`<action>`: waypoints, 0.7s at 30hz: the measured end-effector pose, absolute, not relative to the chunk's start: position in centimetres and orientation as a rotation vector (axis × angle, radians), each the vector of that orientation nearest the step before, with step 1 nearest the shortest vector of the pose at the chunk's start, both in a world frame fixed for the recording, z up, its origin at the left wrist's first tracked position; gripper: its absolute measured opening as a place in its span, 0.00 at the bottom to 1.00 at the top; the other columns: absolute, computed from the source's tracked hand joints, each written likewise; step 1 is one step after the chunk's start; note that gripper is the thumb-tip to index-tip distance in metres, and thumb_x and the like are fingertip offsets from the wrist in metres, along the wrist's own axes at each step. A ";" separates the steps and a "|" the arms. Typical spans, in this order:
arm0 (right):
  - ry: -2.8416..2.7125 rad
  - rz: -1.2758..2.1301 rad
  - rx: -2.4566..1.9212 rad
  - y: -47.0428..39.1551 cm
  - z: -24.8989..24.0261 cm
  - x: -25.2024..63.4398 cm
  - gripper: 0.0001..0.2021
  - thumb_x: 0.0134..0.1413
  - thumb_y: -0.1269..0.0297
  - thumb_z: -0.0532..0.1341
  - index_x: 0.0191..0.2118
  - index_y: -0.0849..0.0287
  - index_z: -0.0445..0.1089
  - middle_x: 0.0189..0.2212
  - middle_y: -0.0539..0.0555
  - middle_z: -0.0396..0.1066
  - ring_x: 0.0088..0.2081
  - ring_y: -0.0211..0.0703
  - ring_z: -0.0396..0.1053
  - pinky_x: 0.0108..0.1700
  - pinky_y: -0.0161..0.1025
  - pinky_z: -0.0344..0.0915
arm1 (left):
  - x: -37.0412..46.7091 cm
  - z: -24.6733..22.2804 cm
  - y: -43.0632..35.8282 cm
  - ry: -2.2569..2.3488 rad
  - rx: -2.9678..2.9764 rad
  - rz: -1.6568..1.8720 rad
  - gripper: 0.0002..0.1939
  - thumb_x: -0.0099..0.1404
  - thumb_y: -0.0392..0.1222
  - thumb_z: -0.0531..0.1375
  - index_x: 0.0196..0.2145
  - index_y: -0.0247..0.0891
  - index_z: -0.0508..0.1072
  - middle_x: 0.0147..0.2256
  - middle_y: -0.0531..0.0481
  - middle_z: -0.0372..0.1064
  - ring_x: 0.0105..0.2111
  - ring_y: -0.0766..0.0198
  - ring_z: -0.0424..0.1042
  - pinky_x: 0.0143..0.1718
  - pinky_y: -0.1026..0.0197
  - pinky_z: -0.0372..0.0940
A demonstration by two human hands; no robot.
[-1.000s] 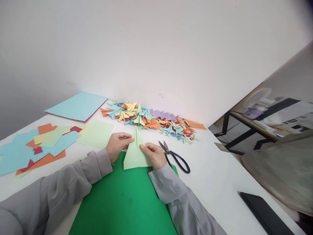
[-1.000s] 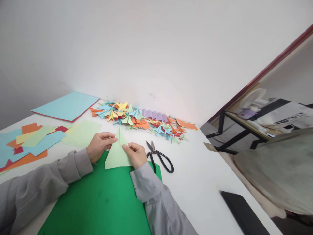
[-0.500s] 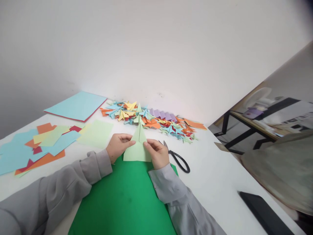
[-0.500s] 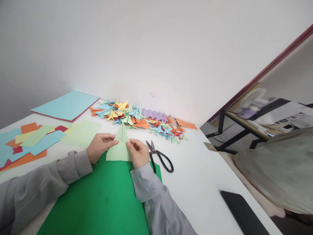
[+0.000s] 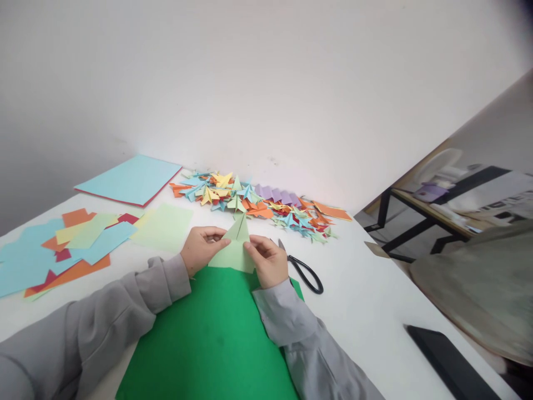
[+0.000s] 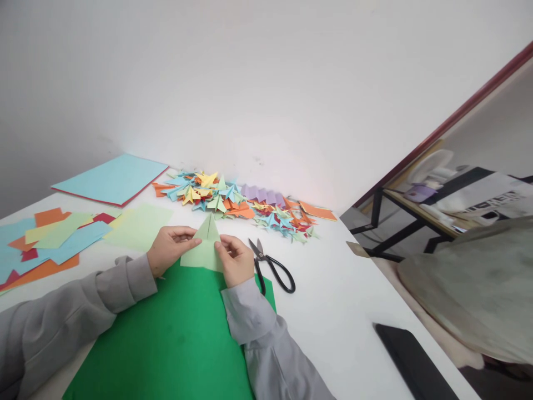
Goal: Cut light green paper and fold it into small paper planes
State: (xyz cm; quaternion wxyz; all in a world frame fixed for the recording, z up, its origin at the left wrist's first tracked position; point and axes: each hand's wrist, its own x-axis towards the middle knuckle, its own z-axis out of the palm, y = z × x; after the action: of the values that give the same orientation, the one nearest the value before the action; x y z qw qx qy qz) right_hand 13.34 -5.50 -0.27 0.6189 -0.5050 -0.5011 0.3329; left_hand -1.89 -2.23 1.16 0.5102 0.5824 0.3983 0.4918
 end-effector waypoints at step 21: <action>-2.031 0.166 -1.515 -5.9 -1.0 13.7 0.13 0.39 0.78 0.54 0.28 0.55 0.71 0.30 0.51 0.72 0.37 0.44 0.66 0.42 0.41 0.58 | -3.0 -0.2 -1.5 1.242 2.551 0.933 0.11 0.47 0.31 0.57 0.26 0.41 0.75 0.44 0.47 0.66 0.46 0.54 0.60 0.47 0.49 0.56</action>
State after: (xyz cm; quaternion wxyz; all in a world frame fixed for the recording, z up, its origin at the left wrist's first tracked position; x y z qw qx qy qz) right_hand 13.69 -5.88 -1.03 0.2965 -0.5698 -0.7639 0.0625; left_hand -3.04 -1.53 -0.17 0.0772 0.8516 0.4146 0.3113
